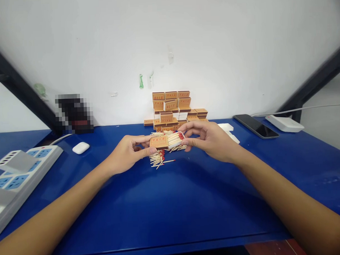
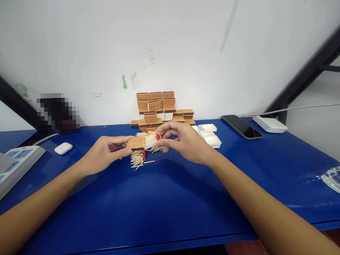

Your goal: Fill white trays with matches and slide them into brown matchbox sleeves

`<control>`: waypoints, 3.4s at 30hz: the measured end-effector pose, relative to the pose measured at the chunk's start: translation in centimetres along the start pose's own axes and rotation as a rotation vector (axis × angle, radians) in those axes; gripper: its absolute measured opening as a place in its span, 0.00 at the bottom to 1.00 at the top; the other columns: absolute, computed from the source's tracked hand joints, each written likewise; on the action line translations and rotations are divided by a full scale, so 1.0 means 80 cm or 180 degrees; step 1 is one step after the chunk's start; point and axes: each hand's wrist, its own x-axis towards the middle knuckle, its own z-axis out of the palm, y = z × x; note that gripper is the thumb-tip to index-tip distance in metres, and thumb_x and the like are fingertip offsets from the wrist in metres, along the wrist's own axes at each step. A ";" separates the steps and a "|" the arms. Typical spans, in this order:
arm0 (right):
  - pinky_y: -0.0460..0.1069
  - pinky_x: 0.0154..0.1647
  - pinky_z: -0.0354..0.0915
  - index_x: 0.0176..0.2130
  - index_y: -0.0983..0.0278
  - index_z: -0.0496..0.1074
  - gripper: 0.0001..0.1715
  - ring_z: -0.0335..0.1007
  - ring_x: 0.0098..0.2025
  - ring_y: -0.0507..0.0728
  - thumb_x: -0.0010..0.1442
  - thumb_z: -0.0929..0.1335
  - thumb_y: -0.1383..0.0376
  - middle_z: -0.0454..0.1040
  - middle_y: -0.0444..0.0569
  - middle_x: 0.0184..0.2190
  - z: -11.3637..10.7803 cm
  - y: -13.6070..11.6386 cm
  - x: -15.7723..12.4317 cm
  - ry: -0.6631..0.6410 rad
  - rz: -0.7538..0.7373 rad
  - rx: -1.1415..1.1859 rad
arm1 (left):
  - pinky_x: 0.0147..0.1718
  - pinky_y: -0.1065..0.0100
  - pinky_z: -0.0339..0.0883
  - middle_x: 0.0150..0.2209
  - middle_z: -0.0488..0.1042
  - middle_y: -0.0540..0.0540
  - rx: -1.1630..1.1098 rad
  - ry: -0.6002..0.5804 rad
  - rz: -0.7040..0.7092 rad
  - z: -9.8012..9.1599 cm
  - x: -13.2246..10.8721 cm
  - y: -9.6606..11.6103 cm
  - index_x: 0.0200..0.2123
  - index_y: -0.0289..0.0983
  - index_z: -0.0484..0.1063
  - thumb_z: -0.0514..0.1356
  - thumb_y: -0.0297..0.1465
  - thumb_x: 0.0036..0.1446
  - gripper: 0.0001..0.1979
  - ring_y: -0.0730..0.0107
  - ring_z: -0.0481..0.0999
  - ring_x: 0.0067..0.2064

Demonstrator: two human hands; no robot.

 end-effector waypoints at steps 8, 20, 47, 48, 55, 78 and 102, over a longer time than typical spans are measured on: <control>0.57 0.41 0.79 0.48 0.62 0.74 0.21 0.80 0.34 0.56 0.60 0.77 0.54 0.80 0.49 0.39 0.003 0.003 -0.001 0.0057 -0.0092 0.0072 | 0.28 0.71 0.69 0.56 0.81 0.38 -0.0554 0.0015 -0.0158 0.004 0.001 0.004 0.64 0.42 0.75 0.67 0.42 0.64 0.27 0.69 0.74 0.36; 0.57 0.44 0.79 0.45 0.62 0.77 0.24 0.80 0.38 0.57 0.53 0.81 0.54 0.82 0.50 0.41 0.016 0.006 -0.002 0.0275 -0.0056 0.0079 | 0.30 0.69 0.69 0.43 0.83 0.40 -0.0654 0.0071 -0.0196 0.012 -0.001 0.012 0.65 0.39 0.73 0.64 0.43 0.67 0.28 0.73 0.69 0.31; 0.63 0.53 0.79 0.79 0.56 0.41 0.46 0.68 0.68 0.70 0.72 0.65 0.61 0.65 0.56 0.72 0.093 -0.005 -0.034 0.0359 -0.0376 -0.0590 | 0.31 0.71 0.69 0.42 0.82 0.42 -0.0812 0.0660 -0.0094 0.034 -0.009 0.018 0.65 0.38 0.74 0.63 0.44 0.68 0.27 0.72 0.71 0.33; 0.63 0.53 0.79 0.79 0.56 0.40 0.46 0.68 0.68 0.70 0.72 0.64 0.61 0.64 0.56 0.72 0.093 -0.004 -0.034 0.0364 -0.0410 -0.0626 | 0.30 0.71 0.69 0.41 0.82 0.42 -0.0775 0.0645 -0.0095 0.034 -0.009 0.018 0.65 0.38 0.74 0.63 0.44 0.68 0.27 0.72 0.70 0.32; 0.65 0.54 0.78 0.79 0.55 0.31 0.48 0.70 0.66 0.69 0.74 0.63 0.61 0.69 0.59 0.69 0.099 0.002 -0.036 0.0183 -0.0508 -0.0629 | 0.31 0.72 0.70 0.46 0.82 0.42 -0.0656 0.0678 -0.0061 0.035 -0.010 0.020 0.66 0.38 0.72 0.62 0.43 0.69 0.27 0.72 0.70 0.33; 0.52 0.36 0.78 0.52 0.59 0.77 0.16 0.79 0.42 0.57 0.67 0.72 0.58 0.82 0.51 0.48 0.067 0.006 -0.020 0.0984 -0.0504 -0.0588 | 0.33 0.69 0.70 0.41 0.81 0.41 -0.1511 0.0294 -0.0249 0.031 -0.003 0.009 0.68 0.38 0.70 0.65 0.42 0.67 0.29 0.67 0.75 0.39; 0.50 0.33 0.72 0.44 0.61 0.78 0.11 0.76 0.35 0.54 0.69 0.65 0.64 0.79 0.49 0.39 0.053 0.033 -0.009 0.0883 -0.0768 -0.1406 | 0.51 0.56 0.71 0.44 0.85 0.39 0.1419 0.1506 -0.1091 -0.075 0.076 -0.107 0.53 0.35 0.81 0.66 0.41 0.61 0.21 0.49 0.83 0.47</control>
